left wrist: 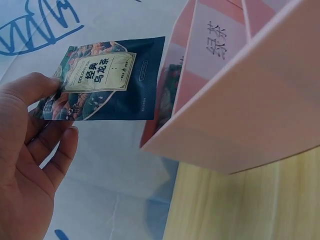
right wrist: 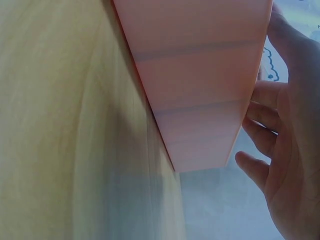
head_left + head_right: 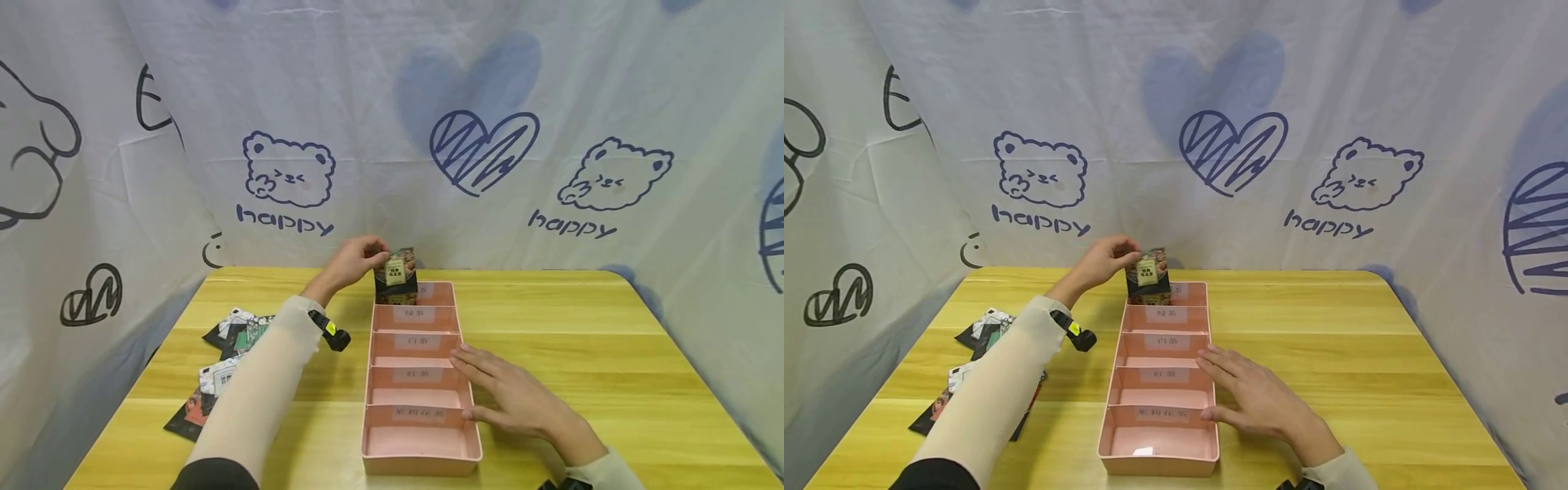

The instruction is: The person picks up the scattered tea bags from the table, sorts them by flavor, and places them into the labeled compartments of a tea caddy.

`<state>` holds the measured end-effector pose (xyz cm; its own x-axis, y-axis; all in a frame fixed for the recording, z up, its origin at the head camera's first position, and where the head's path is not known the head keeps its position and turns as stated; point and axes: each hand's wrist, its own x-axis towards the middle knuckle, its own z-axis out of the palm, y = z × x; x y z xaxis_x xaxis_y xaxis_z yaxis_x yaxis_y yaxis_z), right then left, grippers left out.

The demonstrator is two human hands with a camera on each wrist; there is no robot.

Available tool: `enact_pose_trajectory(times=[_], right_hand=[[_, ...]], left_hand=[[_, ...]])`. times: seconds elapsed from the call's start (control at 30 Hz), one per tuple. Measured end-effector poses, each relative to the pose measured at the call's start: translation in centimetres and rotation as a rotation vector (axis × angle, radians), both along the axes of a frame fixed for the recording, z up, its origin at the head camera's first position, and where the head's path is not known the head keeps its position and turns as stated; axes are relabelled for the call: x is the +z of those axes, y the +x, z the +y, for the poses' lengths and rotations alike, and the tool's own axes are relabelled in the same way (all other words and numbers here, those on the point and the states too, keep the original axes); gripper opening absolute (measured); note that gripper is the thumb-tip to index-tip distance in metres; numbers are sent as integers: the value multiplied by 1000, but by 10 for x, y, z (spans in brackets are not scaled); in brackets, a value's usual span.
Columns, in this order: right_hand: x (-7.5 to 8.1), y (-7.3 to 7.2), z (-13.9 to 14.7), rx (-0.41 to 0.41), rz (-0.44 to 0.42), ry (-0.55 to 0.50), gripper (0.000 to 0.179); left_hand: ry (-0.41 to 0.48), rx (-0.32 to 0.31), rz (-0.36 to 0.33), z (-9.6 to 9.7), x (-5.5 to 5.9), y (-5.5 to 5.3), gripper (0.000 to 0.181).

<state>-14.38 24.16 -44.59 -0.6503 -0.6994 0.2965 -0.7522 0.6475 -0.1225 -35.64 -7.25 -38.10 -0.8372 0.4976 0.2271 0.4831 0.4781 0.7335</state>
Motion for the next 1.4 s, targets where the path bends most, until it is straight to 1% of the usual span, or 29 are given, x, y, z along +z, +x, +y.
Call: enact_pose_trajectory(times=[0.3, 0.5, 0.6, 0.77, 1.07, 1.23, 1.4], right_hand=[[0, -1, 1, 1, 12, 5, 78], [-2, -1, 1, 1, 22, 3, 78], [-3, -1, 1, -2, 18, 2, 78], [-3, -1, 1, -4, 10, 1, 78], [-4, -1, 0, -1, 12, -1, 79], [-5, -1, 1, -4, 12, -6, 79], [-5, -1, 1, 8, 37, -13, 79]], left_hand=[[15, -55, -24, 17, -6, -4, 17], [-5, -76, -7, 28, -10, -5, 14], [-6, -92, -18, 33, -12, -5, 12], [-36, -117, -26, 42, -15, -5, 12], [-68, -123, -2, 53, -20, -4, 12], [-84, -127, -11, 59, -21, -2, 13], [-111, -152, -16, 65, -24, 0, 16]])
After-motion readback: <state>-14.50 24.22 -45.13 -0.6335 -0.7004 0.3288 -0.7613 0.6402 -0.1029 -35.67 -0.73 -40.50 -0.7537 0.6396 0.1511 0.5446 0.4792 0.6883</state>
